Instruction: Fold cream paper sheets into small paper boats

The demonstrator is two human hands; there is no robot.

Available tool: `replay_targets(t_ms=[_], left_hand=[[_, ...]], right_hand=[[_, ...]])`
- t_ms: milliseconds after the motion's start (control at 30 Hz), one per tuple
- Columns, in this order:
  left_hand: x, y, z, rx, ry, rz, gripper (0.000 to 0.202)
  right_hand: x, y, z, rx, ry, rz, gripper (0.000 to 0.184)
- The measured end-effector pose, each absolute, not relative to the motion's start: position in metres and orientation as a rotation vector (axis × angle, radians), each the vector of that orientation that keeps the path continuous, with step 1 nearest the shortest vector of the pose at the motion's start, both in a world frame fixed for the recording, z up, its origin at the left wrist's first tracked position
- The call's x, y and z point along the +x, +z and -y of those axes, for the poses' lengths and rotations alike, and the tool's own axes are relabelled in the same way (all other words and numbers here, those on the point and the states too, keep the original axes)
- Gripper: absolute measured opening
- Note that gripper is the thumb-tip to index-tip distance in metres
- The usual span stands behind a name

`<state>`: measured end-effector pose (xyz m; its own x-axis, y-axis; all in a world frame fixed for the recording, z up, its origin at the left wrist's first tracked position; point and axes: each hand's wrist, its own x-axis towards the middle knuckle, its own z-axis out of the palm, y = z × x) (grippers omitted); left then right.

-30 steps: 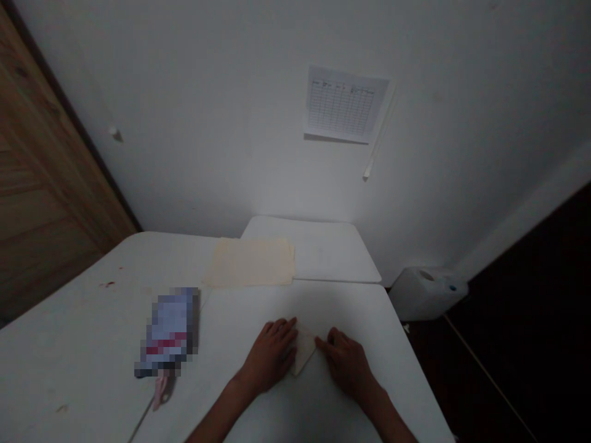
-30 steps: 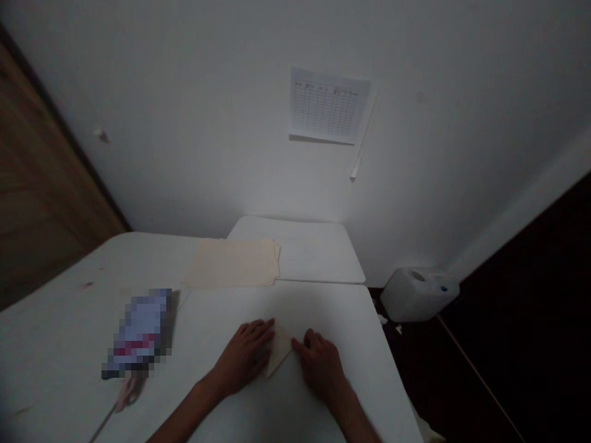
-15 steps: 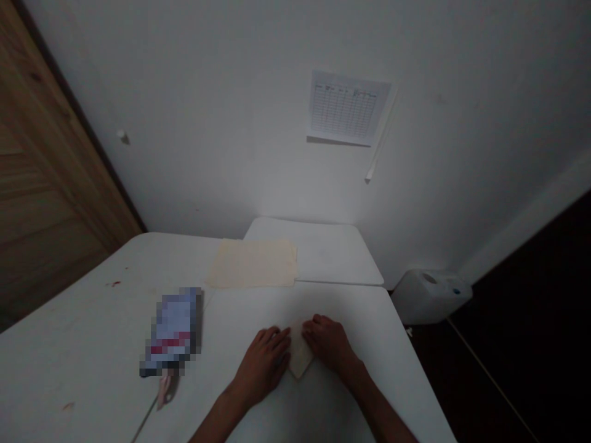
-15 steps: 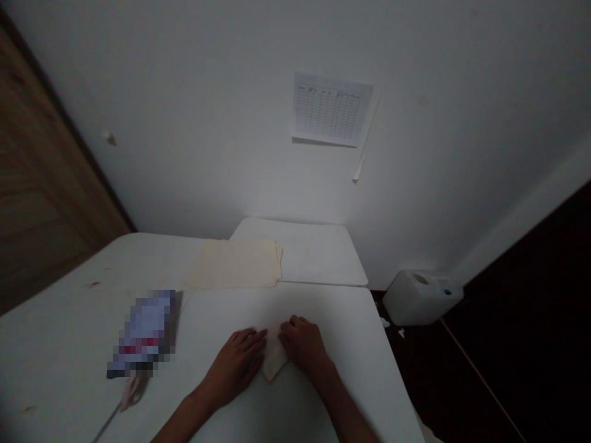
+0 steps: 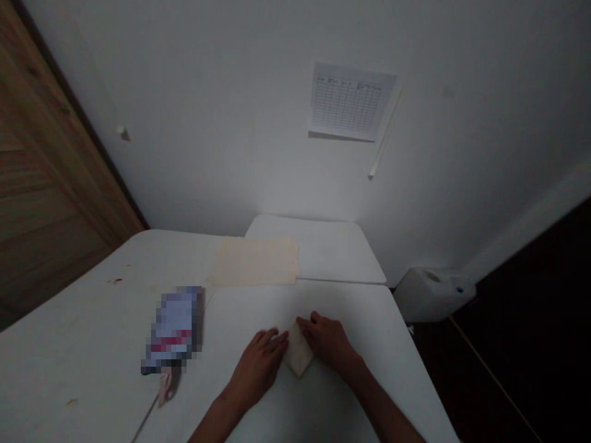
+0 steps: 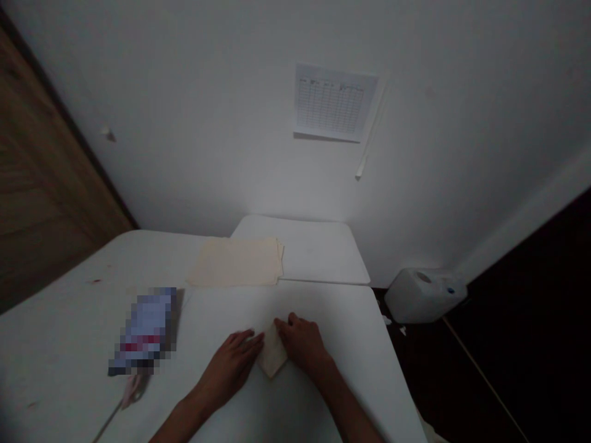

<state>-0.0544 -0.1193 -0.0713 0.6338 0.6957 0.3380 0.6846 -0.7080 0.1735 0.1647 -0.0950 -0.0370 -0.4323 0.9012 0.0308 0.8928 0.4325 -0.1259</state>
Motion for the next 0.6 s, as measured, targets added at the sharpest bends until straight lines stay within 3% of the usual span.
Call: replay_targets(t_ms=[600], left_hand=[[-0.079,-0.077,0.145,2.937,0.617,-1.217,0.035]], right_hand=[[0.163,-0.042,0.099,-1.61,0.094,2.537,0.032]])
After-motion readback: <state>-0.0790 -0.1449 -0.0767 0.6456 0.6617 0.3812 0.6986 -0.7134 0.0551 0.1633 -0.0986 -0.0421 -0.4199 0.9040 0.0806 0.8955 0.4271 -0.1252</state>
